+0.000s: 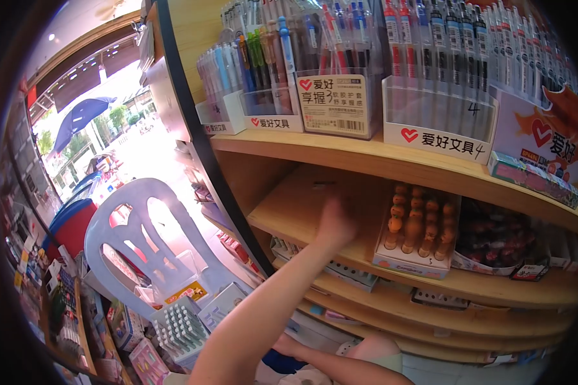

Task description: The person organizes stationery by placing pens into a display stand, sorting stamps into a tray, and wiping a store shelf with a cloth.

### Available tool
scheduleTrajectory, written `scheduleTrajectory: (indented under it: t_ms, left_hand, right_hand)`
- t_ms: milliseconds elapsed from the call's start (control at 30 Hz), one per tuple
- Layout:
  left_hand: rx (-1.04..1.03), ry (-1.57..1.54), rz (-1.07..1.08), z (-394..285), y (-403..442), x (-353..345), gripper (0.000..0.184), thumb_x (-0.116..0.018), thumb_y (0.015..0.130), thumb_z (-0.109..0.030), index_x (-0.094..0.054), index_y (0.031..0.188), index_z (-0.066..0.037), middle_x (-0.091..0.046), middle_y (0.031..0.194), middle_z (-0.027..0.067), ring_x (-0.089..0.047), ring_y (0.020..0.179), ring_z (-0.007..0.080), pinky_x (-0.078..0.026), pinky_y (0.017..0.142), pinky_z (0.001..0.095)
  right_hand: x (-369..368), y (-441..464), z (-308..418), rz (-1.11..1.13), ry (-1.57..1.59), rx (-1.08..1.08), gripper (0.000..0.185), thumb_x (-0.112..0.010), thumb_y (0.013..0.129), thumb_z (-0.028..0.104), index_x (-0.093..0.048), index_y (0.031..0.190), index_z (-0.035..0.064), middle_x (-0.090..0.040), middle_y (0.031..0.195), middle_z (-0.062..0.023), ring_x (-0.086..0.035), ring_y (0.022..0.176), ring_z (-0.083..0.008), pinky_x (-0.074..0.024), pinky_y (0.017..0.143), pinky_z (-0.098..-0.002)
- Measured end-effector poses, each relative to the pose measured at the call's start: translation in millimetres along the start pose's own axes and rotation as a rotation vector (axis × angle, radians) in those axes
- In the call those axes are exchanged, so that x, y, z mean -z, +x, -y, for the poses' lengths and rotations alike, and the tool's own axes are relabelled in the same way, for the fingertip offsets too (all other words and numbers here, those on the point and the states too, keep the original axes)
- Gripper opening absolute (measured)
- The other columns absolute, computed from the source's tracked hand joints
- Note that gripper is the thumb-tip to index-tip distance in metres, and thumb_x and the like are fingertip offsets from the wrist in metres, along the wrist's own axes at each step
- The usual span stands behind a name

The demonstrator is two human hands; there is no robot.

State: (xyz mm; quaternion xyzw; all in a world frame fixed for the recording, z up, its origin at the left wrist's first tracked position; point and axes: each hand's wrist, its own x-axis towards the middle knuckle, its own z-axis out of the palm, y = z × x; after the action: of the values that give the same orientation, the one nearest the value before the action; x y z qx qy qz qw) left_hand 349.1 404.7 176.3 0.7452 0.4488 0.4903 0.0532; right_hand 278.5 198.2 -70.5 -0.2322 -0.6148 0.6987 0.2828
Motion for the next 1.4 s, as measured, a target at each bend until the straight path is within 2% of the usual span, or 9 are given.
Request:
scheduleTrajectory:
  t_ms: [233, 300, 467, 500, 667, 933, 1167, 1267, 1400]
  left_hand:
    - [0.106, 0.026, 0.308, -47, 6, 67, 0.033, -0.053, 0.073, -0.002, -0.058, 0.106, -0.002, -0.059, 0.098, 0.0226, -0.057, 0.092, 0.0391, -0.048, 0.081, 0.0419]
    - [0.085, 0.09, 0.023, -45, -8, 94, 0.024, -0.056, 0.075, -0.006, -0.059, 0.099, -0.002, -0.059, 0.096, 0.0195, -0.058, 0.09, 0.0367, -0.048, 0.078, 0.0405]
    - [0.17, 0.113, -0.015, -29, -89, 178, 0.014, -0.053, 0.084, 0.0, -0.056, 0.097, 0.002, -0.058, 0.093, 0.0104, -0.06, 0.087, 0.0192, -0.048, 0.077, 0.0276]
    - [0.197, 0.163, -0.063, -25, -113, 191, 0.011, -0.055, 0.08, -0.001, -0.055, 0.092, 0.001, -0.057, 0.089, 0.015, -0.059, 0.081, 0.0286, -0.047, 0.074, 0.0321]
    - [0.484, 0.438, -0.031, 18, -225, 253, 0.013, -0.059, 0.078, -0.002, -0.057, 0.09, -0.001, -0.056, 0.089, 0.0152, -0.057, 0.085, 0.0303, -0.047, 0.074, 0.0364]
    - [0.472, 0.54, 0.045, 30, -292, 215, 0.033, -0.067, 0.071, -0.006, -0.056, 0.102, -0.003, -0.055, 0.097, 0.017, -0.055, 0.091, 0.0343, -0.046, 0.082, 0.0403]
    - [0.636, 0.387, 0.132, 49, -295, 208, 0.041, -0.067, 0.072, -0.008, -0.053, 0.11, -0.005, -0.055, 0.103, 0.0169, -0.056, 0.095, 0.0366, -0.046, 0.081, 0.0416]
    - [0.662, 0.323, 0.131, 59, -298, 207, 0.041, -0.065, 0.074, -0.007, -0.051, 0.112, -0.005, -0.055, 0.106, 0.0177, -0.056, 0.095, 0.0378, -0.047, 0.08, 0.0422]
    - [0.731, 0.3, 0.07, 65, -301, 203, 0.039, -0.06, 0.077, -0.005, -0.046, 0.114, -0.005, -0.055, 0.107, 0.0191, -0.056, 0.097, 0.0394, -0.046, 0.081, 0.0422]
  right_hand:
    - [18, -14, 52, 0.013, -0.069, -0.171, 0.038, -0.062, 0.085, 0.039, -0.066, 0.098, 0.0028, -0.065, 0.098, -0.0073, -0.057, 0.093, -0.0138, -0.0423, 0.085, -0.0255]
    - [21, -12, 46, 0.005, -0.057, -0.184, 0.037, -0.062, 0.086, 0.038, -0.066, 0.098, 0.0029, -0.065, 0.097, -0.0068, -0.057, 0.093, -0.0134, -0.0423, 0.085, -0.0252]
    - [18, -14, 43, -0.218, -0.03, -0.261, 0.041, -0.07, 0.078, 0.041, -0.065, 0.092, 0.0023, -0.065, 0.095, -0.0094, -0.058, 0.091, -0.0138, -0.0439, 0.083, -0.0271]
    - [17, -13, 42, -0.316, 0.019, -0.308, 0.04, -0.071, 0.077, 0.038, -0.064, 0.09, 0.0012, -0.065, 0.093, -0.01, -0.058, 0.089, -0.0143, -0.0451, 0.08, -0.0272]
    - [21, -8, 33, -0.324, 0.643, -0.438, 0.024, -0.074, 0.074, 0.022, -0.063, 0.085, 0.0036, -0.064, 0.074, -0.0057, -0.061, 0.059, -0.0156, -0.0495, 0.054, -0.0276]
    - [14, 8, 45, -0.287, 0.929, -0.489, 0.021, -0.066, 0.078, 0.01, -0.06, 0.096, 0.0005, -0.064, 0.081, -0.0104, -0.065, 0.072, -0.0229, -0.0547, 0.066, -0.0351]
    - [3, 9, 74, -0.625, -0.203, 0.114, 0.037, -0.068, 0.078, 0.022, -0.057, 0.109, 0.0055, -0.064, 0.095, -0.0107, -0.062, 0.086, -0.0245, -0.0482, 0.079, -0.0328]
    - [4, 13, 94, -0.366, -0.429, 0.295, 0.044, -0.068, 0.077, 0.025, -0.055, 0.116, 0.0078, -0.064, 0.096, -0.0113, -0.062, 0.087, -0.0254, -0.0476, 0.08, -0.0342]
    - [-5, 12, 85, -0.175, -0.753, 0.086, 0.048, -0.067, 0.077, 0.034, -0.051, 0.117, 0.0116, -0.063, 0.096, -0.0202, -0.061, 0.088, -0.0383, -0.0485, 0.076, -0.0416]
